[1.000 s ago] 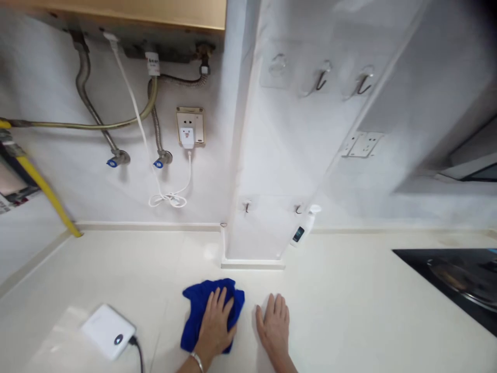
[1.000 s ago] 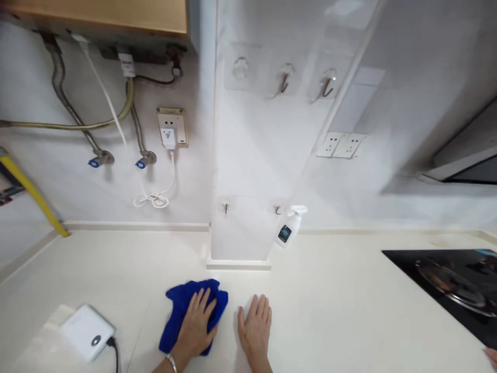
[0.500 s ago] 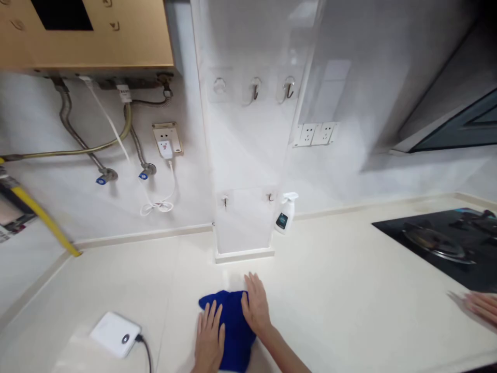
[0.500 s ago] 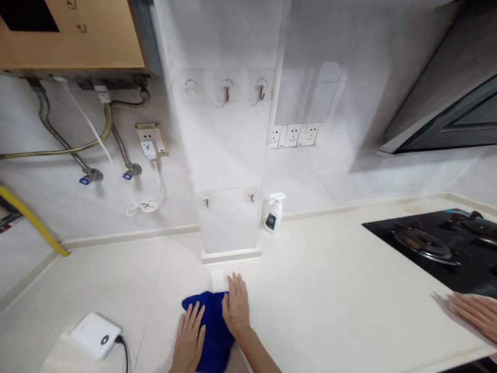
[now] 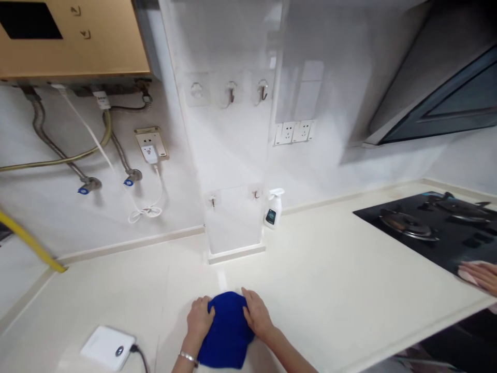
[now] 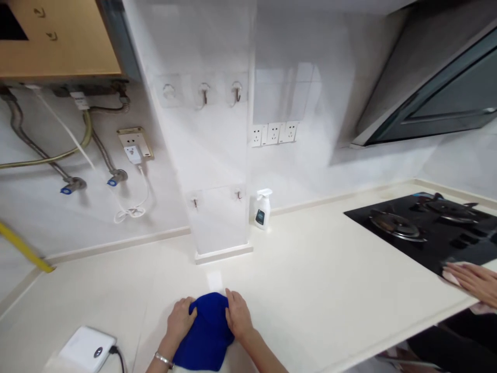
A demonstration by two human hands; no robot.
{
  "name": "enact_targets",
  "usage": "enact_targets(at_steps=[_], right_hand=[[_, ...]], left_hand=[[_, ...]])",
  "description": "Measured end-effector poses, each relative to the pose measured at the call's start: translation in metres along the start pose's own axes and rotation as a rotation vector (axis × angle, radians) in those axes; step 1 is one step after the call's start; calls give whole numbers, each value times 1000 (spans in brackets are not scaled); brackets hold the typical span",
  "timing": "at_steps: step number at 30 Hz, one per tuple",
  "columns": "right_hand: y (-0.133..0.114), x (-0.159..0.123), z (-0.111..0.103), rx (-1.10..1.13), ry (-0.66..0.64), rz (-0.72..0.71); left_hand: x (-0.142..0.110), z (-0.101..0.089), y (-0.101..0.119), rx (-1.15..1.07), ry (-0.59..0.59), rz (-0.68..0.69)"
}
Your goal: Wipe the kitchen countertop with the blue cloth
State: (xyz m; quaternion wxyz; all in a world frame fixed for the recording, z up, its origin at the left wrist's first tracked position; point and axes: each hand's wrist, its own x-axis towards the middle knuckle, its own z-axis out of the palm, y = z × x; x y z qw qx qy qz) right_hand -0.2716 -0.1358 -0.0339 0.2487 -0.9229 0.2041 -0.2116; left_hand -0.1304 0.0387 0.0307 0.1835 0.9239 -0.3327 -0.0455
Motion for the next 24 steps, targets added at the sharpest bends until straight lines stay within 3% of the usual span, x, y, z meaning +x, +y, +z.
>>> enact_targets(at_steps=[4, 8, 12, 15, 18, 21, 24], right_hand=[[-12, -20, -21, 128, -47, 27], [-11, -12, -69, 304, -25, 87], [-14, 19, -143, 412, 76, 84], [-32, 36, -198, 500, 184, -7], [-52, 39, -232, 497, 291, -94], [-55, 22, -231, 407, 305, -197], [-36, -17, -194, 271, 192, -200]], left_hand=[[-10, -17, 0, -23, -19, 154], [4, -48, 11, -88, -40, 269], [25, -92, 41, -251, 176, 455], [35, -128, 66, -288, 388, 599], [38, -152, 81, -274, 506, 719], [33, -145, 78, -287, 518, 783], [16, -100, 57, -282, 420, 785]])
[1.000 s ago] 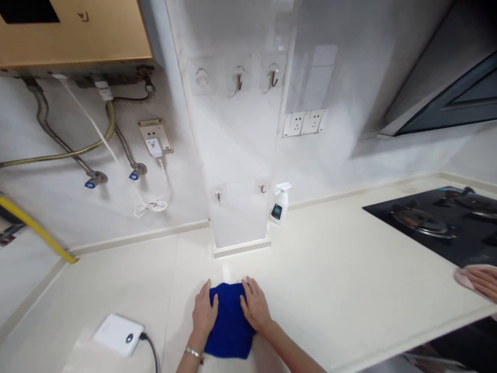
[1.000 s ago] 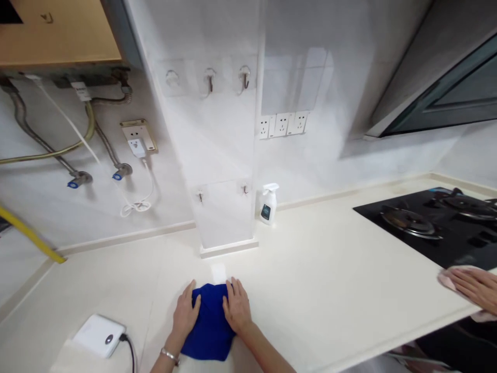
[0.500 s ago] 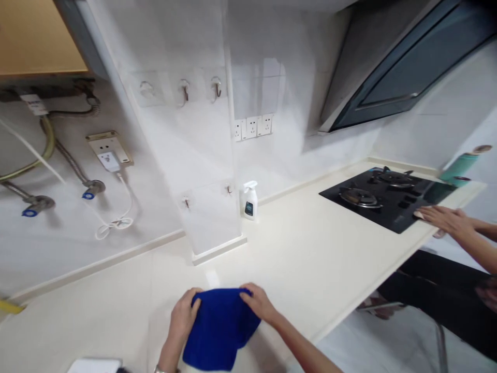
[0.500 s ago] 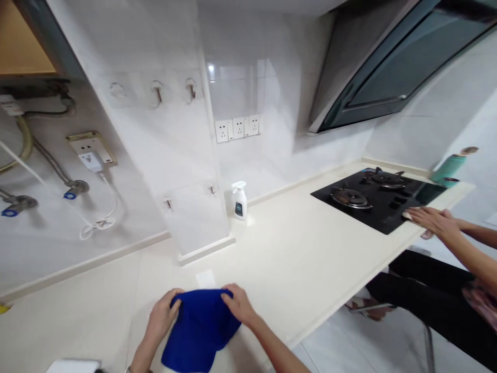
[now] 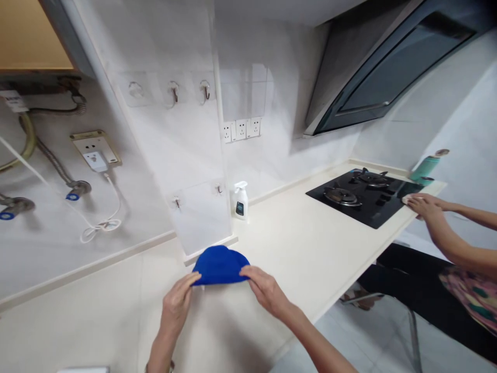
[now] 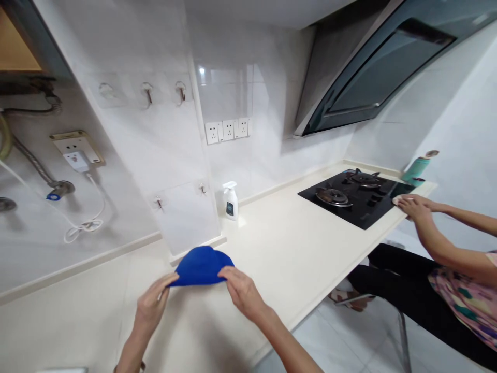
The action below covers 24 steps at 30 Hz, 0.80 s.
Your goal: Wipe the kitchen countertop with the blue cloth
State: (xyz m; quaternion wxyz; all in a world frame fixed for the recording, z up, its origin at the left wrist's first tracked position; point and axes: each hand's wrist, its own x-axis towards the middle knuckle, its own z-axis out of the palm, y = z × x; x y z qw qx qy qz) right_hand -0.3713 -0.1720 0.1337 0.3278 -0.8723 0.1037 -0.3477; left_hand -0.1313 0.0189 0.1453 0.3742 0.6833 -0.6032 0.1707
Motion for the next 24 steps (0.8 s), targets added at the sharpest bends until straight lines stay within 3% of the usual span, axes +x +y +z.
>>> enact_targets(at_steps=[1, 4, 7, 10, 13, 16, 18, 22, 24], right_hand=[[9, -21, 11, -52, -54, 47], [34, -86, 40, -152, -308, 168], [43, -128, 50, -106, -387, 230], [36, -132, 41, -14, -383, 360], [26, -112, 27, 74, -415, 446], [33, -89, 22, 125, -345, 458], [47, -76, 25, 78, -210, 449], [77, -56, 51, -260, 195, 363], [82, -51, 73, -416, 229, 276]], left_hand=[[-20, 12, -2, -3, -72, -10], [-81, 45, -1, -40, -437, -36], [-117, 55, 9, -74, -609, -193], [-121, 43, 20, -76, -673, -401], [-106, 28, 25, -94, -723, -505], [-81, 23, 19, -120, -700, -502], [-65, 29, 10, -101, -617, -477], [-46, 61, -6, 92, -275, -395], [-49, 86, -6, 148, -200, -374]])
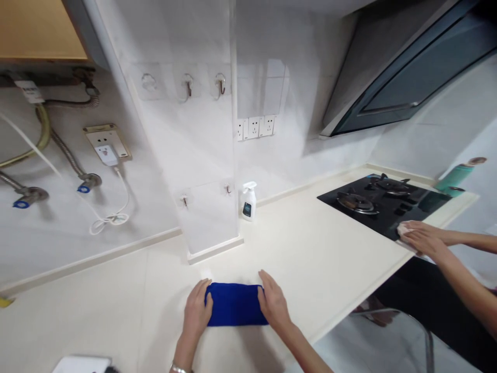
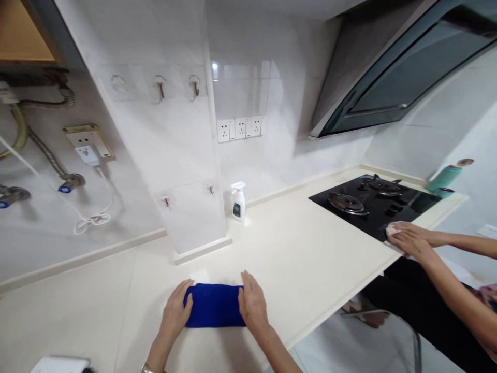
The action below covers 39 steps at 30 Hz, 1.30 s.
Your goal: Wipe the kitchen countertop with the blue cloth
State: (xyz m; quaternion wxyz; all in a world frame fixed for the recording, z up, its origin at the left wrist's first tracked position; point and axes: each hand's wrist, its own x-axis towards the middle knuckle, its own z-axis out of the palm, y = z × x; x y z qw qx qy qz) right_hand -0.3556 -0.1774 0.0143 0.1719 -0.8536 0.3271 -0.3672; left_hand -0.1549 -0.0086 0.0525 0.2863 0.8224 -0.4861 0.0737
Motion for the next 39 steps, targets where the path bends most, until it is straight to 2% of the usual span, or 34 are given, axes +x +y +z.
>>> enact_targets(at_steps=[1, 4, 6, 8, 11, 14, 18, 21, 23, 26, 30, 39], right_hand=[[-5, -2, 10, -49, -33, -74], [-20, -16, 36, -125, -241, -290], [-27, -25, 46, -145, -328, -325], [-30, -27, 49, -153, -355, -297], [-31, -23, 46, -153, -375, -272], [-32, -25, 33, -147, -429, -278], [-30, -52, 5, -121, -545, -360], [-26, -74, -12, -128, -634, -414], [-24, -80, -17, -138, -676, -426], [-22, -75, -12, -142, -695, -424], [-21, -53, 4, -129, -683, -423], [-3, 28, 43, -120, -675, -435]], left_hand=[[-3, 14, 3, 14, -11, 17], [-21, 52, 14, 108, -119, 138], [-32, 69, 17, 200, -142, 190], [-37, 78, 16, 268, -131, 205], [-39, 82, 13, 326, -103, 213], [-51, 83, 17, 376, -37, 201], [-93, 78, 34, 427, 44, 255], [-121, 67, 43, 459, 41, 288], [-128, 59, 43, 465, 22, 328], [-120, 51, 38, 458, 3, 389], [-96, 51, 32, 465, 6, 355], [-28, 82, 19, 461, 23, 225]])
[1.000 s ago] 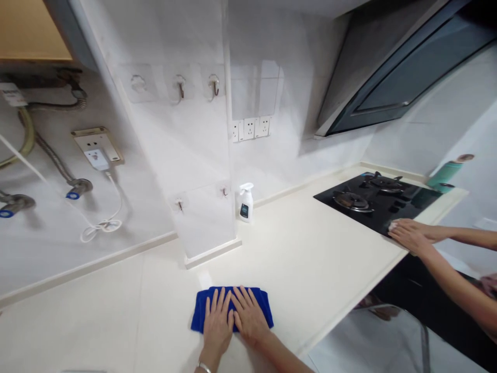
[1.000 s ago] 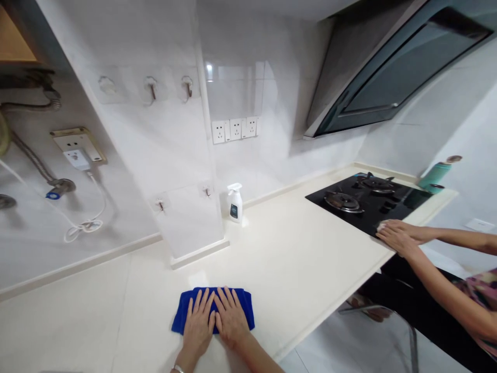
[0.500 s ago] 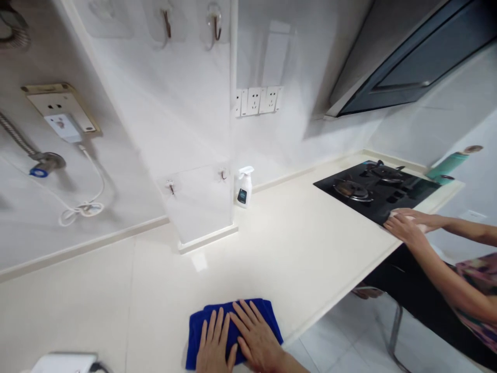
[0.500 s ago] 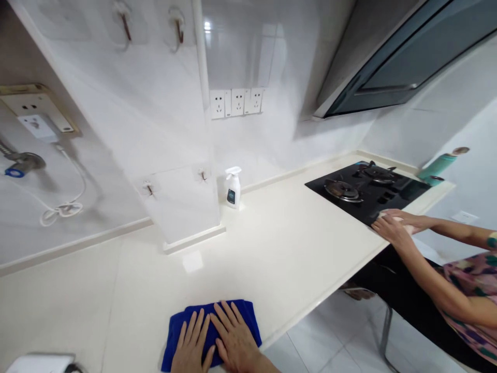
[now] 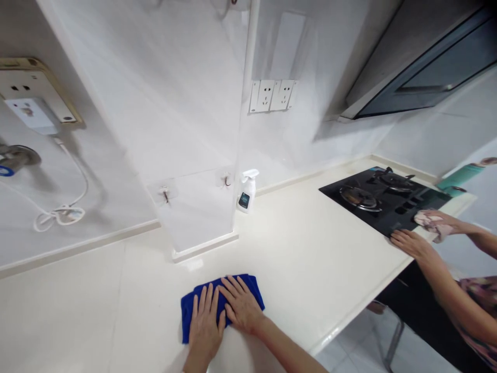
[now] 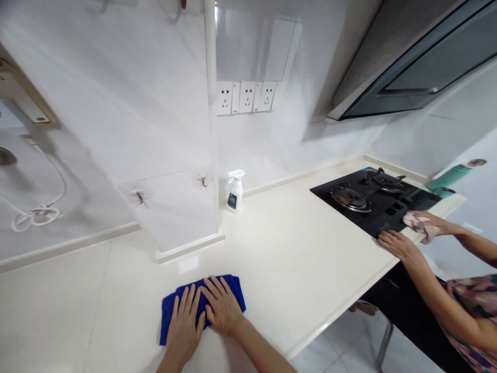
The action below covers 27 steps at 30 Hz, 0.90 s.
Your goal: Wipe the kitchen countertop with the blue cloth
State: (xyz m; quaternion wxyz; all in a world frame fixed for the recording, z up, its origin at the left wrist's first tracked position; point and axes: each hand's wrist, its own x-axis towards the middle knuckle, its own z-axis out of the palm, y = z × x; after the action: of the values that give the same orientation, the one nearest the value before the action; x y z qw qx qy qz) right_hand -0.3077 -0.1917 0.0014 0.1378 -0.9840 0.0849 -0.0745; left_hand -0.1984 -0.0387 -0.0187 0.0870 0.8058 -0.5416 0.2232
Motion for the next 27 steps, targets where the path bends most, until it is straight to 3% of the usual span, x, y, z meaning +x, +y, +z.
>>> enact_targets(at_steps=[7, 12, 16, 22, 27], right_hand=[[40, 65, -7, 85, 81, 36], [77, 88, -5, 93, 165, 120], [99, 85, -5, 118, 223, 107], [111, 66, -11, 122, 273, 171], [141, 21, -26, 64, 246, 356]], left_hand=[[66, 39, -15, -34, -96, -116], [118, 57, -10, -51, -157, -150], [137, 61, 1, -31, -158, -172], [149, 61, 12, -83, -195, -64], [177, 64, 59, -246, -241, 75]])
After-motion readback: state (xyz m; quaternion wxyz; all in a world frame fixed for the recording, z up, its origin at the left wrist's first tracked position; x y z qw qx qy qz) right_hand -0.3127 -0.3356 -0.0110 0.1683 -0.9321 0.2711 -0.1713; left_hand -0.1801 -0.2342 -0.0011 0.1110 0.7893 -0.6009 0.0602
